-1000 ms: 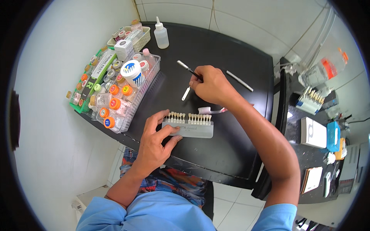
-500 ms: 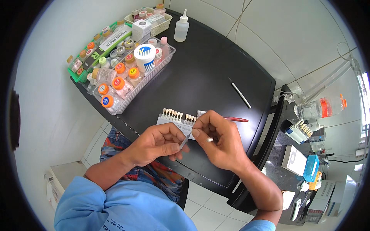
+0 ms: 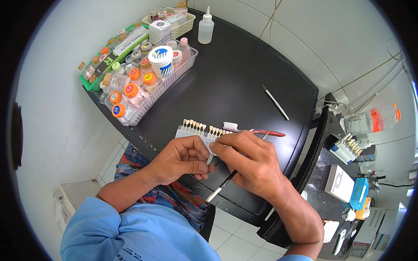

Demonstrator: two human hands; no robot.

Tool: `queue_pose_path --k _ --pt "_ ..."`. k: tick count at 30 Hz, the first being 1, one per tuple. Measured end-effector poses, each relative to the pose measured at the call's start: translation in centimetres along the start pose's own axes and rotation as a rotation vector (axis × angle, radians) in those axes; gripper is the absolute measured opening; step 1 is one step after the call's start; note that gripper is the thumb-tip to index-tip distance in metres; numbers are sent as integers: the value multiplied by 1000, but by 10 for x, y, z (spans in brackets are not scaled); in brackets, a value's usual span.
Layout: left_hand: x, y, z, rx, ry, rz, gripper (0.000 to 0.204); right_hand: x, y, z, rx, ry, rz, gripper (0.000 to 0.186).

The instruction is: Painting or applying stains to a dental crown using a fine brush in a laboratory setting.

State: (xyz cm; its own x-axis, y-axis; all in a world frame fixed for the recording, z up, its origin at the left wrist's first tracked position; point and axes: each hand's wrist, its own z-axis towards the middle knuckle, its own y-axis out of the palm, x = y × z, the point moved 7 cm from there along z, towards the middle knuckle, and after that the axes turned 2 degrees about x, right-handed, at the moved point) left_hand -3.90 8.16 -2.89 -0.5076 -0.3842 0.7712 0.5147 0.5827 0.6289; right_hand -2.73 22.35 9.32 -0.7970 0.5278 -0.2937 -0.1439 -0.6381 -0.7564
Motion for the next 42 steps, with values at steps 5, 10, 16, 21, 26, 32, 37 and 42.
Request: queue_pose_path --k 5,10,16,21,26,32,37,42 --pt "2 1 -1 7 44 17 19 -1 1 -2 6 18 -51 45" --pt "8 1 -7 130 237 158 20 -2 0 2 37 106 -28 31" --pt "4 0 -12 156 366 246 20 0 1 1 62 189 -19 24" --pt "5 1 -14 161 366 258 20 1 0 0 56 212 -46 25" --pt "6 3 -14 198 438 232 14 -3 0 2 34 193 -55 25" --pt "7 3 -14 208 455 238 15 2 2 -3 12 268 40 23" --pt "8 2 -15 195 446 262 16 12 6 -10 -20 451 210 17" --pt "10 5 -13 209 467 269 16 19 9 -15 -23 550 275 12"
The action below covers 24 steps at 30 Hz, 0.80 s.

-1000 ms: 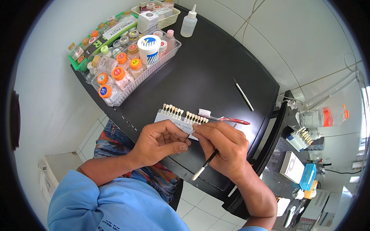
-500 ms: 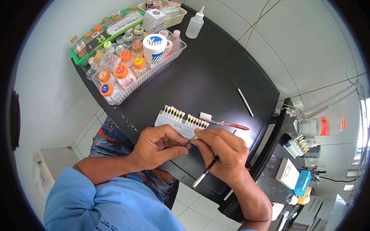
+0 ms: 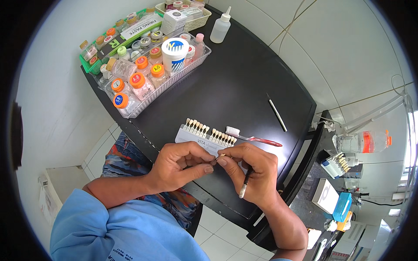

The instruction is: Painting or applying stains to a dental crown using a fine brush in a laboratory setting.

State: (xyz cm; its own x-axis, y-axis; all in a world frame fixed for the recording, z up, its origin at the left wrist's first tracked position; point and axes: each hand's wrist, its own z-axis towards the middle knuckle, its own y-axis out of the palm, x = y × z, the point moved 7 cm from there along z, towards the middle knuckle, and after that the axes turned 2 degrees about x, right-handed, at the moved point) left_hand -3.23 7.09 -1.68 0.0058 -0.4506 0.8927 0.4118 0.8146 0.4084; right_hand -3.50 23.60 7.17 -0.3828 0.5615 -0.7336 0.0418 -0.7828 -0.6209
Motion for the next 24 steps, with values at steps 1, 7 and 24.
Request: queue_pose_path --k 1,7,24 --pt "1 1 0 -7 -14 19 16 0 0 0 0 1 1 12" --pt "-3 -2 2 -20 -189 -25 15 17 2 -1 -24 175 121 15" --pt "-1 2 4 -84 -207 67 16 25 14 -8 -121 464 443 17"
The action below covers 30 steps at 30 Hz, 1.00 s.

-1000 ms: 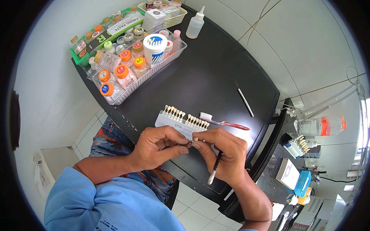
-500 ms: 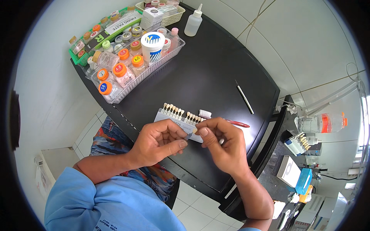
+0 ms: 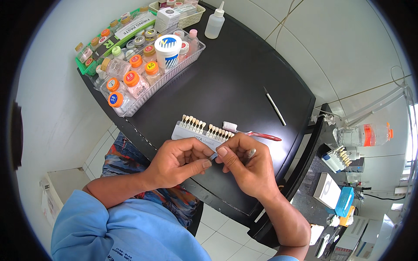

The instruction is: Painting or applying stains to a dental crown using a fine brush in a laboratory setting.

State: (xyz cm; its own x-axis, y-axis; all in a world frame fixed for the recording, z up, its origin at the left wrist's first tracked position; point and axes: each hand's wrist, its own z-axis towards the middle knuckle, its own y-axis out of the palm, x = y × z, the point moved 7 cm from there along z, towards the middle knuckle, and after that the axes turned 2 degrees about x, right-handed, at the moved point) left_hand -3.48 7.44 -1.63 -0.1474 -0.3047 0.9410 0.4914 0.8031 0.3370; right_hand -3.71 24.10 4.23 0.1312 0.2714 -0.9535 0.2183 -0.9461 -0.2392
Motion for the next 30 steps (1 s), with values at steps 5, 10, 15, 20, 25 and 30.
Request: queue_pose_path --k 5,10,15,20,25,30 --pt "-2 5 0 -61 45 42 14 -2 3 -2 -3 8 -38 16" --pt "0 5 0 -58 56 87 11 2 1 -1 1 3 -116 15" --pt "-3 4 0 -59 77 84 9 -1 4 0 -18 25 -136 16" --pt "-4 3 0 -58 72 114 7 -1 5 -1 -42 24 -158 17" --pt "4 3 0 -26 115 146 6 -1 6 0 -54 45 -162 18" --pt "6 2 0 0 118 173 6 -3 7 0 -51 53 -168 18"
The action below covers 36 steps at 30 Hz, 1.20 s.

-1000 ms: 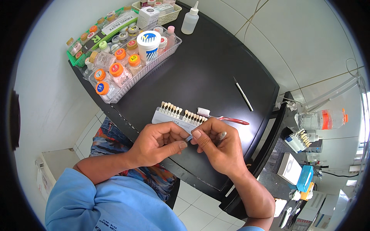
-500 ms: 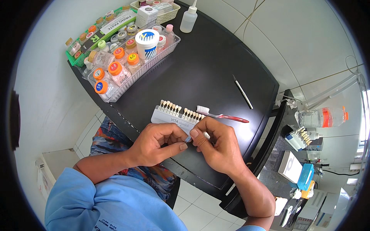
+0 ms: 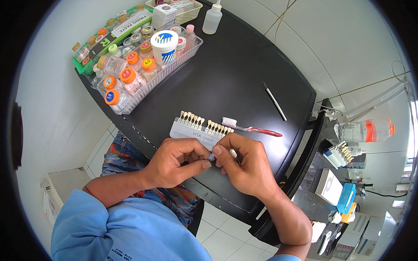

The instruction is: Painting or applying stains to a dental crown using a fine brush in a laboratory setting.

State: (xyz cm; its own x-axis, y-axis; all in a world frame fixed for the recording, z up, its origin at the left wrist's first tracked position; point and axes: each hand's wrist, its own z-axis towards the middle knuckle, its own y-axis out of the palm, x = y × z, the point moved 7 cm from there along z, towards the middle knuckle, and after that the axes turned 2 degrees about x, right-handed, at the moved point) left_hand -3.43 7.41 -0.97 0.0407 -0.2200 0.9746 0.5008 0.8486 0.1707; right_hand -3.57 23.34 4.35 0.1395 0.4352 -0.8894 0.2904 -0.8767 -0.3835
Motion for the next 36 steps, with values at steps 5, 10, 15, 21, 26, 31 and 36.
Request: queue_pose_path --k 5,10,15,21,26,31,36 --pt "-1 0 0 2 -4 -5 6 1 0 1 -8 9 1 19" --pt "-1 -1 -1 28 56 10 6 0 1 1 -4 4 -6 19" --pt "0 -2 -1 15 45 35 5 0 1 2 -11 -1 -6 19" --pt "-1 -1 -1 35 64 30 5 1 2 2 -14 -2 2 19" --pt "1 -3 -1 24 8 28 7 0 2 2 -9 -3 18 20" --pt "1 -3 -2 12 -6 20 6 1 2 2 -17 -15 17 20" --pt "-4 3 -2 4 -97 -95 9 10 -2 6 11 -6 69 20"
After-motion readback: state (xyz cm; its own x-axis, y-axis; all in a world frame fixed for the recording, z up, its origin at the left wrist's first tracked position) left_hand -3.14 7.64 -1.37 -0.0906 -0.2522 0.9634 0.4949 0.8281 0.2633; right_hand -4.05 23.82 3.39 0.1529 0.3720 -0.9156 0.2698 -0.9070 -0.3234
